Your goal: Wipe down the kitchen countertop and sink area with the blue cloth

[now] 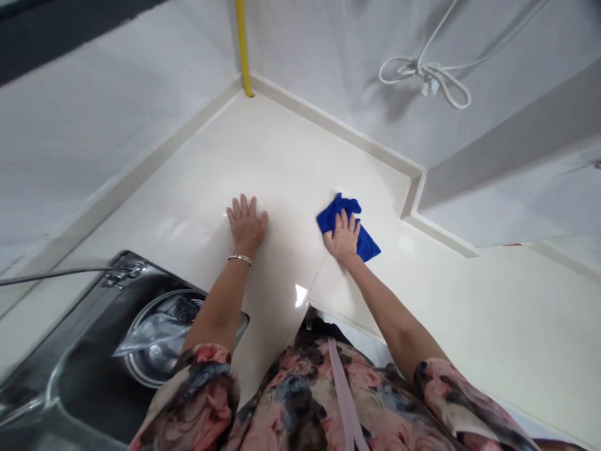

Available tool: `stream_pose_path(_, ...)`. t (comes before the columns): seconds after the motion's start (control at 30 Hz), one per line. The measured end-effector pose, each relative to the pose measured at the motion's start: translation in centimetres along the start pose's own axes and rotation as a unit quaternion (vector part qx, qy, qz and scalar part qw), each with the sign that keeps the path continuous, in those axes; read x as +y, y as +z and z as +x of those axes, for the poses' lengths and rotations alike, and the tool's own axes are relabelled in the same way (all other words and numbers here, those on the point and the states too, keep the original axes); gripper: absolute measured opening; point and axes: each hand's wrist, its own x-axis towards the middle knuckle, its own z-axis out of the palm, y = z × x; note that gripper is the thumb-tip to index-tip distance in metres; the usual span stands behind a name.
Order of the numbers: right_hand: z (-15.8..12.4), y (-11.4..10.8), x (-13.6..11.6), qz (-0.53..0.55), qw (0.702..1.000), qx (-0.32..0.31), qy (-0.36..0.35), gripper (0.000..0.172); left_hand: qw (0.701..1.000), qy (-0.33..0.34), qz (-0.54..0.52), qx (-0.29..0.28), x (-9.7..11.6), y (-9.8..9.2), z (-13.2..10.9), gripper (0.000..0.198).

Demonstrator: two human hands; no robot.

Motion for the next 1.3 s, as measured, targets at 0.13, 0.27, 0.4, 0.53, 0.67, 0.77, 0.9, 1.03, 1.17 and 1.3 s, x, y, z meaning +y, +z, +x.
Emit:
stream_pose_path(0.13, -2.0, -0.1, -7.3, 0.039, 0.987, -0.048, -0.150, 0.074, 1.000, 0.004, 0.010, 0.015, -0.2, 0.3, 0.1, 0.066)
stream_pose_path(0.27, -7.1, -0.6, -11.0, 0.047, 0.939, -0.120, -0.318, 0.073, 1.000, 0.006, -0.005, 0.017, -0.5, 0.4, 0.4, 0.065)
stream_pose_path(0.4, -11.9, -0.5, -10.0, 0.065, 0.878, -0.159, -0.446, 0.069, 1.000, 0.001, -0.007, 0.012, -0.8, 0.2, 0.5, 0.066)
stream_pose_path(0.53, -14.4, -0.4, -5.0, 0.107, 0.855, -0.149, -0.485, 0.067, 0.999, 0.019, 0.008, 0.038, -0.9, 0.1, 0.6, 0.066)
stream_pose_path(0.67, -16.4, -1.0, 3.2, 0.129, 0.916, -0.120, -0.361, 0.072, 0.998, 0.039, 0.012, 0.048, -0.6, -0.2, 0.7, 0.065)
stream_pose_path(0.77, -17.9, -1.4, 10.6, 0.106, 0.958, -0.082, -0.254, 0.078, 0.998, 0.044, 0.001, 0.052, -0.5, -0.3, 0.7, 0.064)
stream_pose_path(0.9, -16.8, -1.5, 18.8, 0.079, 0.986, 0.013, -0.147, 0.078, 0.997, 0.038, 0.011, 0.073, -0.3, -0.1, 0.7, 0.067)
stream_pose_path(1.03, -10.2, -0.9, 20.4, 0.081, 0.987, 0.091, -0.108, 0.072, 0.998, 0.028, 0.014, 0.061, 0.0, -0.4, 0.7, 0.067)
stream_pose_path(1.17, -1.1, -0.5, 17.4, 0.103, 0.967, 0.058, -0.225, 0.069, 0.999, 0.004, 0.021, 0.043, 0.3, -0.9, 0.9, 0.069)
stream_pose_path(1.3, 6.8, -0.9, 15.7, 0.113, 0.964, 0.033, -0.238, 0.066, 0.999, -0.011, 0.034, 0.034, 0.2, -1.0, 1.2, 0.071)
